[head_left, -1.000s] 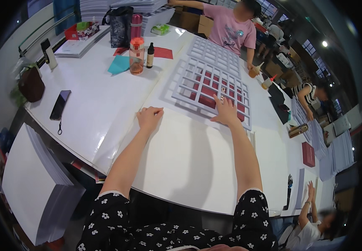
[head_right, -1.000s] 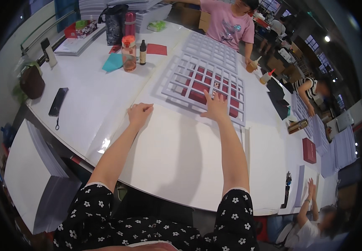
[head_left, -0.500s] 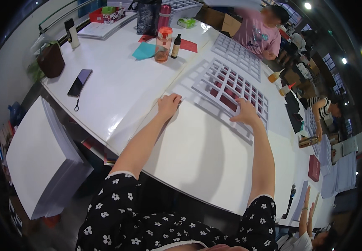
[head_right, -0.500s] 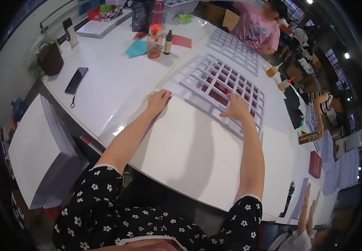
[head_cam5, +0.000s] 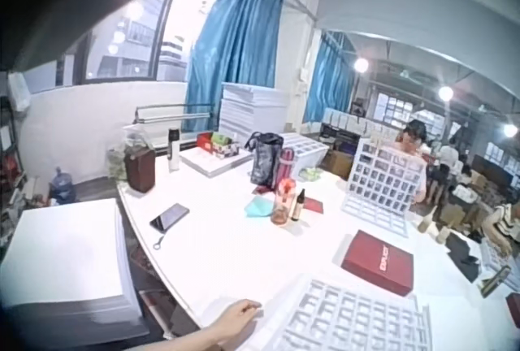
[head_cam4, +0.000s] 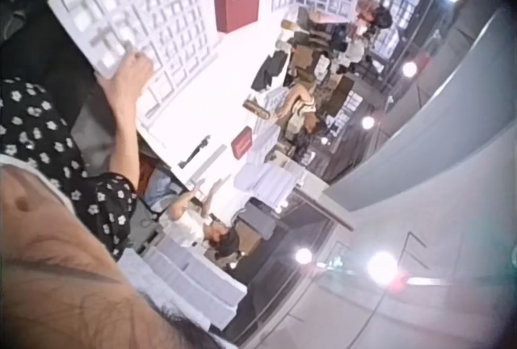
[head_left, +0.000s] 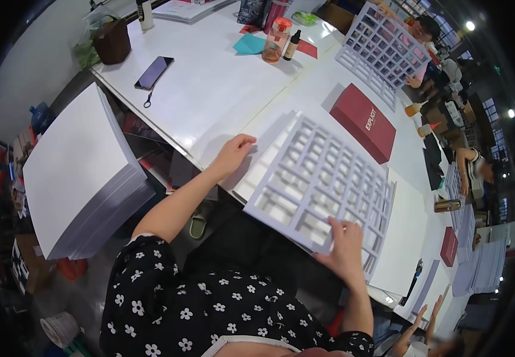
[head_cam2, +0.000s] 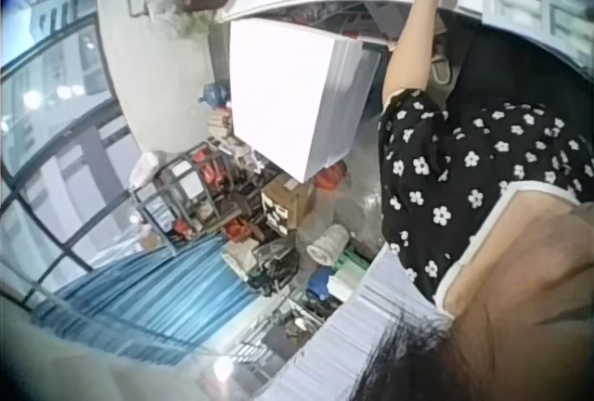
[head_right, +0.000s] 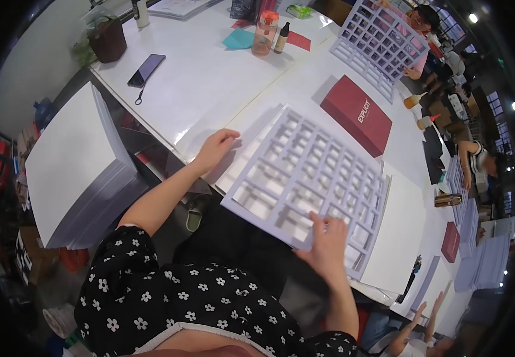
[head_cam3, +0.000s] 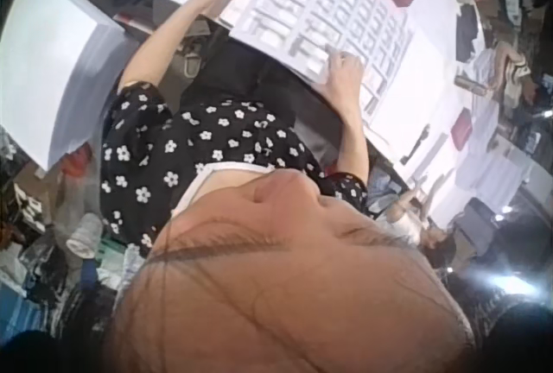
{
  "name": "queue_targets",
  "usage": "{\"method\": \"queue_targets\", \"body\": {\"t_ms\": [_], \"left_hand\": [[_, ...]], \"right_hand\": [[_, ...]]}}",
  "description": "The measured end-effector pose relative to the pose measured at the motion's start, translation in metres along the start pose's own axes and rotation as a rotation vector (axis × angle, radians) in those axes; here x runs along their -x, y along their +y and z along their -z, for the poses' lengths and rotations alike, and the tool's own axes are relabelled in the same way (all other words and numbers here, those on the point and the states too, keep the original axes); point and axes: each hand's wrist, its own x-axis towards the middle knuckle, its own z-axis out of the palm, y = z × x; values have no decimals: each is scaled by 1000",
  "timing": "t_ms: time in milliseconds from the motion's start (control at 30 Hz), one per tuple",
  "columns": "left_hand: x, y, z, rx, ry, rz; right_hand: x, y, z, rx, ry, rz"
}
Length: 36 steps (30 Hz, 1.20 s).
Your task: The person assembles books by placing a white cover onto a stack of pages, inserting a purple grid-like separator, and closing the cover. The person repeats this process multiple times, stacking the finished books on the table.
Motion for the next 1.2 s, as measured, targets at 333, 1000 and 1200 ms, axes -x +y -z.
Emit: {"method": "queue_targets", "body": {"t_ms": [333,1000,1200], "left_hand": [[93,7,-1,194,206,6],[114,13,10,-792,-1,-366],[111,23,7,-929,-13,-392]], "right_hand": [[-26,-10,-48,30,35,19],[157,80,-129,-534,428,-783],[162,80,-128,-594,462,-771]]}}
